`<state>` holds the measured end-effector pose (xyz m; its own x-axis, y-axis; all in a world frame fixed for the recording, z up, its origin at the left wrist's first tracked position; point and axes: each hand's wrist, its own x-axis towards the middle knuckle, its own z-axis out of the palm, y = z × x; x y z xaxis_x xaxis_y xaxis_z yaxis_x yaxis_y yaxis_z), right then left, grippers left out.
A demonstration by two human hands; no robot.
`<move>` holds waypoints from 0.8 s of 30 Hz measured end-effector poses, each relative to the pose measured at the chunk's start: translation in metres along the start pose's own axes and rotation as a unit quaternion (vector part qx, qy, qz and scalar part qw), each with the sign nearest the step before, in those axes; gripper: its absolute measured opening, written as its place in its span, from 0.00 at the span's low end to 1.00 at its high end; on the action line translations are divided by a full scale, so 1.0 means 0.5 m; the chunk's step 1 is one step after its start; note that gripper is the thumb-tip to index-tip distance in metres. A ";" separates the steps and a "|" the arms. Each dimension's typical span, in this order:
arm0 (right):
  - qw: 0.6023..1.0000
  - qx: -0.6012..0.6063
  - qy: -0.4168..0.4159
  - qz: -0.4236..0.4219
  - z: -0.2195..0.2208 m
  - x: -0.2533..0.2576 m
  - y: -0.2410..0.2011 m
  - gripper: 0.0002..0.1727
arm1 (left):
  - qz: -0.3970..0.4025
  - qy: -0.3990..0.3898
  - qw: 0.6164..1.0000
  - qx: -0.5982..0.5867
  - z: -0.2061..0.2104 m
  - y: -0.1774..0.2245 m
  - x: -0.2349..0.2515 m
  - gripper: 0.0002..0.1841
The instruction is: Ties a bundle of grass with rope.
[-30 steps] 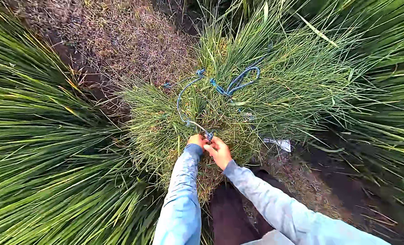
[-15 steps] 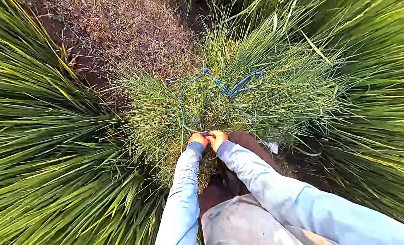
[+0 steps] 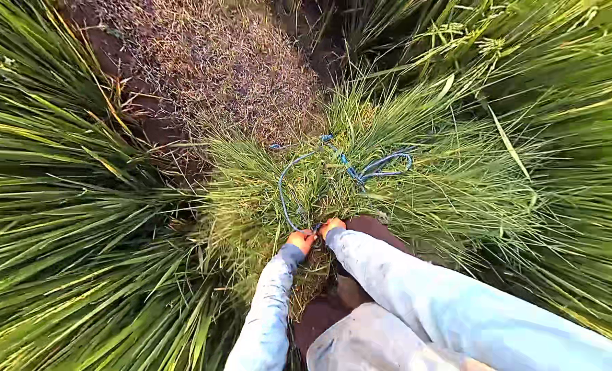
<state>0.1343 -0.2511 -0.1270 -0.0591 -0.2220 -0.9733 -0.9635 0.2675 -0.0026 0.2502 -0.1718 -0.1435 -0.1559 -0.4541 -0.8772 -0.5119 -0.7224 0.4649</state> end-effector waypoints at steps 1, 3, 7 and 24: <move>1.000 0.006 0.004 -0.014 0.016 -0.004 0.018 0.24 | -0.002 -0.005 1.000 -0.015 0.008 -0.006 -0.009 0.23; 0.996 0.056 0.033 -0.054 0.038 -0.005 0.057 0.22 | -0.005 -0.014 0.999 -0.031 0.010 -0.003 -0.013 0.22; 0.988 0.109 0.026 -0.107 0.048 -0.017 0.110 0.21 | -0.027 -0.035 0.998 -0.039 0.015 0.019 -0.017 0.21; 0.755 0.652 -0.067 -0.009 0.046 -0.081 0.147 0.23 | -0.050 -0.022 0.998 0.041 0.044 0.038 -0.013 0.23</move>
<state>0.0722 -0.2008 -0.0931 0.0614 -0.1635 -0.9846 0.1170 0.9809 -0.1556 0.2226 -0.1711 -0.1315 -0.1369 -0.3562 -0.9243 -0.5936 -0.7175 0.3644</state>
